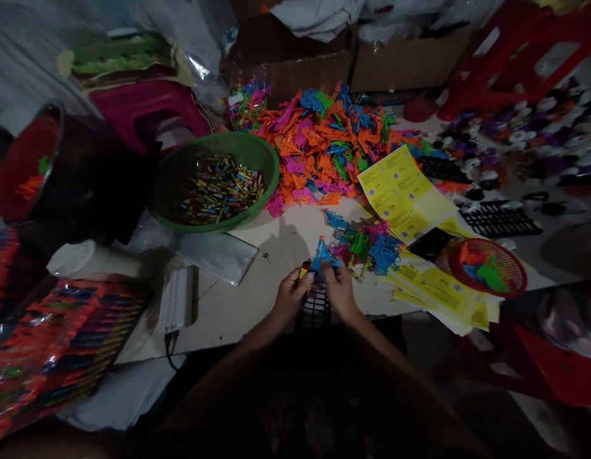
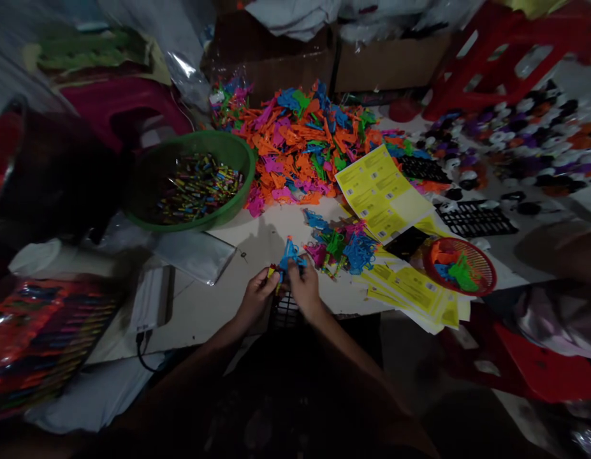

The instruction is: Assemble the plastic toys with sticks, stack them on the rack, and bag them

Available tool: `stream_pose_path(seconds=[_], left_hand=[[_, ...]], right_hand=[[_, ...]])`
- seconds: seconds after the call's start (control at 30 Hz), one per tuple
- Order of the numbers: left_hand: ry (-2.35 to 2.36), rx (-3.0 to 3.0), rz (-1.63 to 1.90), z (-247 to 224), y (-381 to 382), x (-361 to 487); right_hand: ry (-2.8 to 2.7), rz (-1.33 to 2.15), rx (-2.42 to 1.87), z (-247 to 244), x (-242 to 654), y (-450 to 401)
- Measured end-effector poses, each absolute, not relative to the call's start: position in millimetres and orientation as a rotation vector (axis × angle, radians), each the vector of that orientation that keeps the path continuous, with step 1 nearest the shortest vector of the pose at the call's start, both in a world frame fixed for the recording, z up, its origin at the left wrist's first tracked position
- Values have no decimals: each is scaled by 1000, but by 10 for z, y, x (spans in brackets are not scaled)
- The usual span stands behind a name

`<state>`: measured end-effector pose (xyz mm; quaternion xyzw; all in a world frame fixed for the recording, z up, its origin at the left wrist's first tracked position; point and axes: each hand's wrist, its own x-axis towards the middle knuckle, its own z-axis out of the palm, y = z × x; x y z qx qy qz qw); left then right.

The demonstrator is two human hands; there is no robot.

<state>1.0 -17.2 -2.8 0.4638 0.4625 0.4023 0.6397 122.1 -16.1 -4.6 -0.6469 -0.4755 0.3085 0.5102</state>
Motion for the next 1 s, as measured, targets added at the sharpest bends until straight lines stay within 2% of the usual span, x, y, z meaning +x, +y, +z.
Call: stream_pose_path(seconds=[0.07,0.17,0.23,0.43,0.57,0.67,0.77,1.0], left_hand=[[1161,1194,927,-103,-95,-52],[1289,1319,913,-209,2,-155],[1294,1368,876,-272,38,-174],[1045,1901,642,-457,78,-73],[1175,1802,627,-404,64,-144],[1219,1416,795,-201,73,-170],[1014,1168,805,13,92,-91],[962,1187,688,85,-32,84]], right_hand=[[-1301,595,-1824,15,1564,-12],[-1328,-19,-2258,107,2025,301],[-1433,-181,-2370,114,2143,557],[-1757,264,-2609,7,1941,1301],[-1722,385,-2361,118,1872,1294],[-1463,646,-1838,205,1745,936],[-1172,764,-1439,229,1480,461],[-945,550,-1367,203,1112,-8]])
